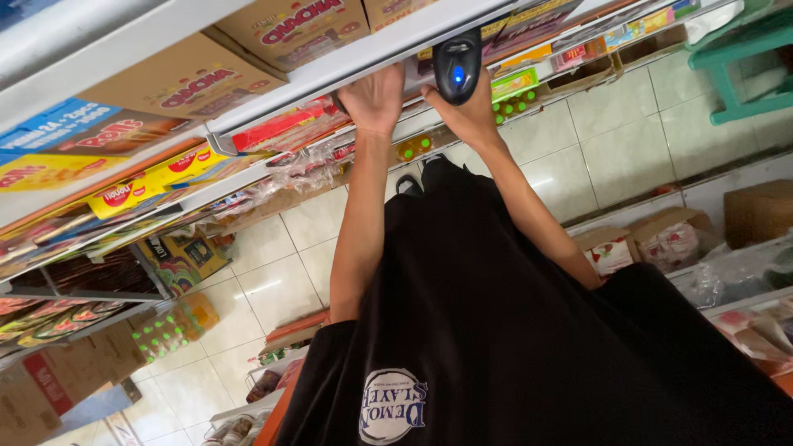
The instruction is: The person repeatedly picks up boxes of instant noodles and other packaged goods from a cardboard box on the floor. They use a handheld barcode scanner to scan each item before placing it onto a shelf in a refrigerated display case. The person handles multiple brands and types of noodles, including Arden and Indomie, and arranges them on the shelves.
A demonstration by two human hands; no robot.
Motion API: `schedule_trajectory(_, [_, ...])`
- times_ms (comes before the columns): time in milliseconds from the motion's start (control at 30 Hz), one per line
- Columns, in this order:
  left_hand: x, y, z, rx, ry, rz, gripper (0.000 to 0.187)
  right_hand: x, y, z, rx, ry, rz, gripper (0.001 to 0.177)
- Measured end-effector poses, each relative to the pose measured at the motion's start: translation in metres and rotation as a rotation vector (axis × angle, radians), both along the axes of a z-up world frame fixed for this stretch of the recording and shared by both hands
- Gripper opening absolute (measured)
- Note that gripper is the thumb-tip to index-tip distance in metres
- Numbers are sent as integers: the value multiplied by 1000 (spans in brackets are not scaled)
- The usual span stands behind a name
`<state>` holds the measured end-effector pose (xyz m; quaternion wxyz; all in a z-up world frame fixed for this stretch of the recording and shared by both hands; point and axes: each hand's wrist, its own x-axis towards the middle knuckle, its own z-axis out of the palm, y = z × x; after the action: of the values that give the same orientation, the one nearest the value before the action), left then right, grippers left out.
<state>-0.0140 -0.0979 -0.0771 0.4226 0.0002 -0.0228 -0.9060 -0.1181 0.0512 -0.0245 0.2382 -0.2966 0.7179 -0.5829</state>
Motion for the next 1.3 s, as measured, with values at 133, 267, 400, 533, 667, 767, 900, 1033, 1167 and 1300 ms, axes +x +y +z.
schedule_trajectory(133, [-11, -11, -43, -168, 6, -34, 39, -1, 3, -13, -43, -49, -62, 60])
schedule_trajectory(267, [-22, -16, -74, -249, -412, -9, 45, -12, 10, -18, -80, -54, -174, 62])
schedule_trajectory(400, [-29, -8, -78, -454, -757, 73, 58, -18, 12, -2, -129, -78, -257, 57])
schedule_trajectory(533, [-21, 5, -54, -754, -1370, 33, 69, -6, 32, 23, -219, 359, -183, 69])
schedule_trajectory(667, [-9, 11, -19, -1019, -1392, -9, 67, -9, 41, -11, -283, 182, -362, 81])
schedule_trajectory(767, [-15, 18, 11, -1160, -1404, -50, 62, -42, 62, -50, -243, 142, -396, 81])
schedule_trajectory(900, [-40, 23, 22, -1090, -1427, -47, 46, -101, 81, -77, -247, 79, -532, 89])
schedule_trajectory(1033, [-49, 23, 10, -1035, -1409, 71, 33, -160, 94, -63, -174, -4, -458, 79])
schedule_trajectory(1167, [-49, 24, 12, -952, -1242, 99, 35, -199, 94, -50, -114, -64, -305, 80])
schedule_trajectory(1300, [-38, 31, 23, -934, -1207, 160, 33, -210, 88, -54, -118, -57, -191, 63])
